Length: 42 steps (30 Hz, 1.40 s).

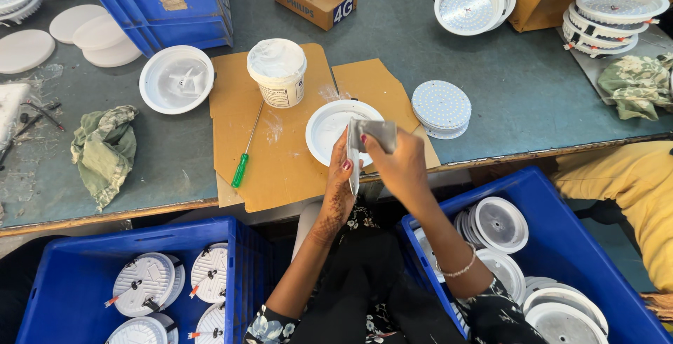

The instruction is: The person scoops a white compound from a tub and spreads it inside white circular LED housings using a small metal spatula. The person handles the housings one at a time, applies the compound to the interior surface, and places the finished units into a blue crate.

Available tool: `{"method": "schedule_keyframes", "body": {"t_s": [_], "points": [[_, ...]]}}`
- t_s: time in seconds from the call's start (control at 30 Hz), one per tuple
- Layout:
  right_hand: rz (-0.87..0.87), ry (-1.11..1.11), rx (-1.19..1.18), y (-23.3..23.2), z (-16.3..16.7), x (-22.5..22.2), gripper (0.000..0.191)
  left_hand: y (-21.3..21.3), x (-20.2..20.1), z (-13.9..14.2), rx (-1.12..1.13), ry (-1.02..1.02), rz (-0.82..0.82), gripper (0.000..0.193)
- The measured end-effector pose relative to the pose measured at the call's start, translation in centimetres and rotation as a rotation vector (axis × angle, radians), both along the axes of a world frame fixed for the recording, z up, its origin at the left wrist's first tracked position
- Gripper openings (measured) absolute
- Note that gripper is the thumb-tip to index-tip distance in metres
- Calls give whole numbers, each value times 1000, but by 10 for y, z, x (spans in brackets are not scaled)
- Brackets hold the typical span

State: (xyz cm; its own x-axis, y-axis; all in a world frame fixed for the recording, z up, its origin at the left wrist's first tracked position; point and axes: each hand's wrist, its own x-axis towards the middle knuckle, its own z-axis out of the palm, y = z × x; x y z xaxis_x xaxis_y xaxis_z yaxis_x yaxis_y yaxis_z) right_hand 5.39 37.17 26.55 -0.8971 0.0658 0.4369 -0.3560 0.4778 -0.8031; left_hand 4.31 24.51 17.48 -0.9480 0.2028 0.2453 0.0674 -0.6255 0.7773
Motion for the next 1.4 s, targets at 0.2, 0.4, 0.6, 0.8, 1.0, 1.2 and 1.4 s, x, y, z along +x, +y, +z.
{"method": "schedule_keyframes", "body": {"t_s": [0.2,0.4,0.6,0.8,1.0,1.2,1.4], "points": [[-67,-14,-48,0,-5,-2,23,-4,12,10,153,-90,-63,95],[-17,41,5,-2,0,-11,17,-2,10,9,196,-92,-102,89],[61,107,61,-11,6,14,20,-5,4,5,231,-244,-114,82],[178,393,213,-9,3,42,23,-9,7,14,436,-355,-220,77],[155,315,170,5,14,24,24,-4,10,28,499,-435,-268,72],[262,441,294,-3,9,24,30,-8,8,42,513,-488,-322,81],[367,517,398,10,1,34,27,-10,7,46,562,-520,-344,84]]}}
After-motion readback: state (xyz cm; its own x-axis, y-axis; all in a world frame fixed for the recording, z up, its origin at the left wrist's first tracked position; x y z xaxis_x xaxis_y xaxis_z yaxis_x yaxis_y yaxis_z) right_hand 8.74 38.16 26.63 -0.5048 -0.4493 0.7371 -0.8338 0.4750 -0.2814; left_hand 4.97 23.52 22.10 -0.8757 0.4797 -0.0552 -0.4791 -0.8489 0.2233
